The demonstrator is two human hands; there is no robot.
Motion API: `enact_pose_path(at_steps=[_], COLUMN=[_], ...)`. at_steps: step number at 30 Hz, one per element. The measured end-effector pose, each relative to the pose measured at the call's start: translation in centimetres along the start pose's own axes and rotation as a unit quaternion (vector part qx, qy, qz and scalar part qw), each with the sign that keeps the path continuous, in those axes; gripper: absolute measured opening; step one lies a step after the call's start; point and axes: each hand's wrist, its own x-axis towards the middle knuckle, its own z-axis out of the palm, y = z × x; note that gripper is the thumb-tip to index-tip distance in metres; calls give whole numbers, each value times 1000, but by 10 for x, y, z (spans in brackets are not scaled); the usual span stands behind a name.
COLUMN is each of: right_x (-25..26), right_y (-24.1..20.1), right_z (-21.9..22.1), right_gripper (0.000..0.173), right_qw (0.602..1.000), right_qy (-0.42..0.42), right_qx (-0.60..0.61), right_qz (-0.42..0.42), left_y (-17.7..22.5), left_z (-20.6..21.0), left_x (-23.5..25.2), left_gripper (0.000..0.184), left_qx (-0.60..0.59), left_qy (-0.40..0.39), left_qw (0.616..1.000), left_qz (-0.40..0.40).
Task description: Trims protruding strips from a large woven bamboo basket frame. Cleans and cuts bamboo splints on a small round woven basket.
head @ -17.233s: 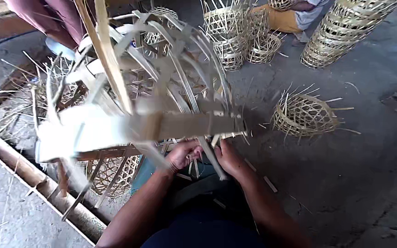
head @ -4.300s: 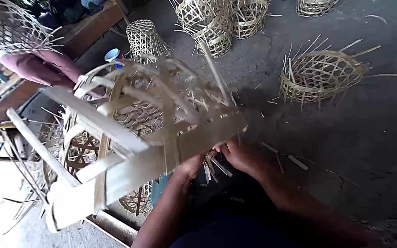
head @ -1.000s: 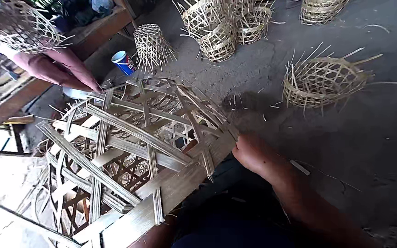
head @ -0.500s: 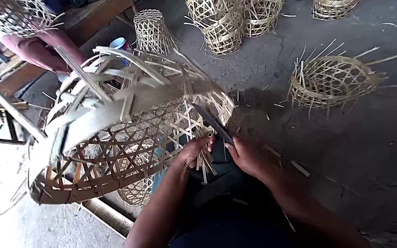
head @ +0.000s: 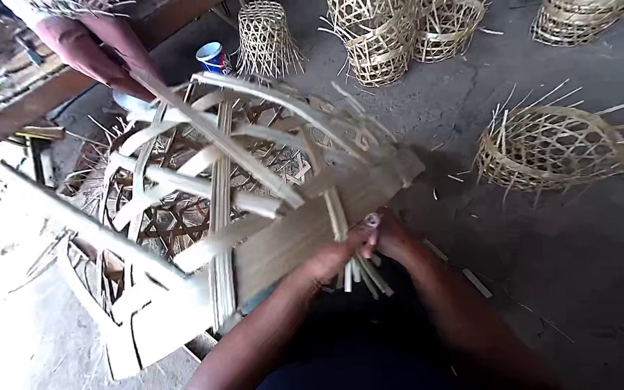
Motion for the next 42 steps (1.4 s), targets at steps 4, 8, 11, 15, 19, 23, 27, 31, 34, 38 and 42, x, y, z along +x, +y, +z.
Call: enact_pose_path(at_steps=[4, 8, 11, 15, 19, 23, 27, 31, 34, 38, 42], right_x=[32, 34, 12, -36, -51, -57, -66, -77, -78, -79, -80], right_y=[63, 45, 49, 6, -3, -3, 14, 22, 32, 37, 44], right_z=[57, 33, 19, -22, -17, -4, -7, -5, -1, 0, 4], right_gripper=[35, 43, 46, 39, 37, 40, 42, 49, 46, 45, 45], right_qw=[961, 991, 987, 989, 979, 977, 994, 998, 998, 998, 998], right_qy=[222, 107, 140, 144, 191, 200, 109, 44, 52, 59, 56], right_qx=[108, 67, 75, -8, -57, -57, 29, 30, 14, 10, 9], right_qz=[-125, 41, 0, 30, 54, 40, 13, 31, 26, 4, -13], left_y=[23, 35, 22, 8, -4, -12, -14, -7, 10, 10, 58], left_z=[57, 83, 66, -3, -42, -46, -43, -27, -1, 4, 53], left_x=[24, 36, 19, 2, 6, 10, 15, 17, 20, 20, 21], left_gripper=[11, 109, 52, 26, 30, 34, 24, 17, 13, 9, 14], left_qx=[238, 604, 597, 518, 372, 150, 40, 58, 68, 26, 103], left_qy=[-31, -159, -173, 25, 46, 6, 57, 85, 142, 172, 261], left_qw=[927, 754, 765, 854, 906, 960, 958, 945, 930, 934, 879], left_qz=[287, 203, 170, 30, -196, -238, -277, -311, -333, -312, -385])
